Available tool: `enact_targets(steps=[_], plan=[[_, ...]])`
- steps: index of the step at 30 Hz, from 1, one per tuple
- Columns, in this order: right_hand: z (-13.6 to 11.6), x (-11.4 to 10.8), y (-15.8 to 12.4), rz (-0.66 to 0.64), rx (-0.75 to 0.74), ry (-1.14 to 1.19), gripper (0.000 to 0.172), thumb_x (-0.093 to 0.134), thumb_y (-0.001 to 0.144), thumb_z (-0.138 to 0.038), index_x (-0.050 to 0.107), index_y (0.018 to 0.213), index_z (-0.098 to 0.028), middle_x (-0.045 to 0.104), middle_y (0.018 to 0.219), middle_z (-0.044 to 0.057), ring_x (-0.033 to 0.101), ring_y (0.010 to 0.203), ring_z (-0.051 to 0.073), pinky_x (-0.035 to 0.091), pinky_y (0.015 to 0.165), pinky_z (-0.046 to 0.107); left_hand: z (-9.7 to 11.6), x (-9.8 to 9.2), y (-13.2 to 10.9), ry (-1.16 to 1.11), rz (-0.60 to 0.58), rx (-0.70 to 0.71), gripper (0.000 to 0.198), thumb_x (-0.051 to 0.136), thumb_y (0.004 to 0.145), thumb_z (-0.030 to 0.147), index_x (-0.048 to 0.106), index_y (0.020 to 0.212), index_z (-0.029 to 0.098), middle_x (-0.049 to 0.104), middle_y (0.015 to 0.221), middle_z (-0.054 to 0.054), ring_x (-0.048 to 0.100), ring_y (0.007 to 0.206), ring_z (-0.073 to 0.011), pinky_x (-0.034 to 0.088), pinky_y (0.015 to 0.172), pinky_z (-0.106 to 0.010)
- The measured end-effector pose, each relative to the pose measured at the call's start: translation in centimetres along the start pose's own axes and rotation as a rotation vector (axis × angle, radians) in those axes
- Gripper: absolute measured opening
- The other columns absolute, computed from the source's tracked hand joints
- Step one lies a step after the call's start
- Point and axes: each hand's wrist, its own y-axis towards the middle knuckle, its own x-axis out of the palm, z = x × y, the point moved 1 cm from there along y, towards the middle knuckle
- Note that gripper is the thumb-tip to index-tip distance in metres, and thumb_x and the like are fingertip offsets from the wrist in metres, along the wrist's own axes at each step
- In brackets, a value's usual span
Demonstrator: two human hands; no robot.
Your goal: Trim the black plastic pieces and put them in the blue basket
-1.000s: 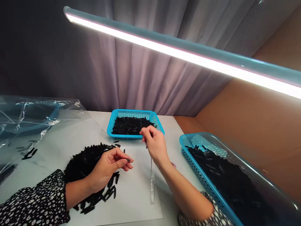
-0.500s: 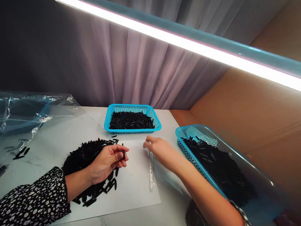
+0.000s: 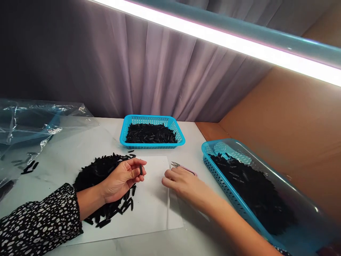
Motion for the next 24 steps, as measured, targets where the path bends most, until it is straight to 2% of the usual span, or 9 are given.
enact_targets(steps=[4,6,8,9,13,15,17,19,24], plan=[[-0.7,-0.8,-0.1,0.423,0.236,0.328,0.021,0.044,0.101,-0.024,0.057,0.085,-0.022,0.060,0.077,0.003,0.058,0.069,0.017,0.049,0.058,0.029,0.0,-0.1,0.0,-0.010,0.013,0.006,0.034,0.093,0.060,0.027,0.070,0.081,0.014,0.071,0.070,-0.001,0.065,0.058,-0.0074,0.048,0.055,-0.015],[-1.3,-1.3,0.6,0.647,0.372,0.439,0.031,0.039,0.104,-0.030,0.064,0.089,-0.021,0.060,0.083,0.005,0.060,0.067,0.016,0.050,0.058,0.031,0.1,0.0,0.0,-0.008,0.026,0.010,0.034,0.094,0.058,0.027,0.068,0.075,0.013,0.071,0.069,0.000,0.065,0.058,-0.0080,0.048,0.054,-0.015],[-2.2,-1.7,1.8,0.765,0.456,0.548,0.042,0.033,0.105,-0.036,0.071,0.098,-0.021,0.061,0.103,0.010,0.065,0.072,0.016,0.055,0.063,0.034,0.1,0.1,0.0,0.000,0.047,0.021,0.035,0.095,0.056,0.028,0.067,0.071,0.013,0.070,0.069,0.000,0.065,0.058,-0.0083,0.048,0.054,-0.015],[-2.6,-1.8,2.5,0.778,0.464,0.597,0.042,0.035,0.105,-0.037,0.073,0.100,-0.021,0.062,0.105,0.010,0.067,0.075,0.017,0.057,0.066,0.036,0.2,0.2,0.0,0.003,0.063,0.031,0.036,0.095,0.055,0.028,0.067,0.070,0.012,0.070,0.068,0.000,0.065,0.058,-0.0083,0.048,0.054,-0.016],[-4.1,-1.2,4.4,0.763,0.516,0.800,0.015,0.059,0.095,-0.023,0.071,0.105,-0.022,0.072,0.093,0.007,0.073,0.076,0.019,0.061,0.067,0.035,0.1,0.3,-0.1,0.008,0.137,0.083,0.036,0.096,0.053,0.027,0.066,0.068,0.013,0.070,0.067,0.001,0.066,0.058,-0.0089,0.048,0.055,-0.017],[-4.4,-0.5,4.6,0.774,0.540,0.874,0.006,0.063,0.092,-0.019,0.068,0.093,-0.021,0.074,0.091,0.008,0.075,0.076,0.020,0.062,0.066,0.035,0.1,0.3,-0.1,0.014,0.148,0.101,0.036,0.096,0.053,0.027,0.066,0.067,0.013,0.068,0.064,0.001,0.065,0.058,-0.0092,0.048,0.056,-0.018],[-4.5,0.1,4.5,0.785,0.522,0.867,0.014,0.065,0.089,-0.016,0.061,0.077,-0.022,0.074,0.089,0.007,0.075,0.073,0.020,0.061,0.064,0.034,0.1,0.4,0.0,0.019,0.154,0.109,0.036,0.096,0.053,0.028,0.066,0.067,0.013,0.068,0.062,0.002,0.065,0.057,-0.0093,0.049,0.056,-0.019],[-4.4,0.3,4.3,0.772,0.469,0.792,0.020,0.066,0.087,-0.012,0.058,0.071,-0.022,0.073,0.087,0.005,0.073,0.071,0.019,0.059,0.063,0.032,0.1,0.4,0.0,0.018,0.168,0.100,0.036,0.096,0.053,0.028,0.067,0.067,0.013,0.068,0.063,0.001,0.064,0.056,-0.0093,0.049,0.055,-0.019],[-4.3,-0.2,4.5,0.727,0.336,0.647,0.017,0.063,0.084,-0.006,0.063,0.078,-0.022,0.071,0.083,0.005,0.069,0.072,0.018,0.056,0.062,0.030,0.1,0.2,0.2,0.021,0.171,0.080,0.035,0.095,0.055,0.029,0.069,0.071,0.013,0.069,0.062,0.000,0.065,0.056,-0.0089,0.048,0.054,-0.017]])
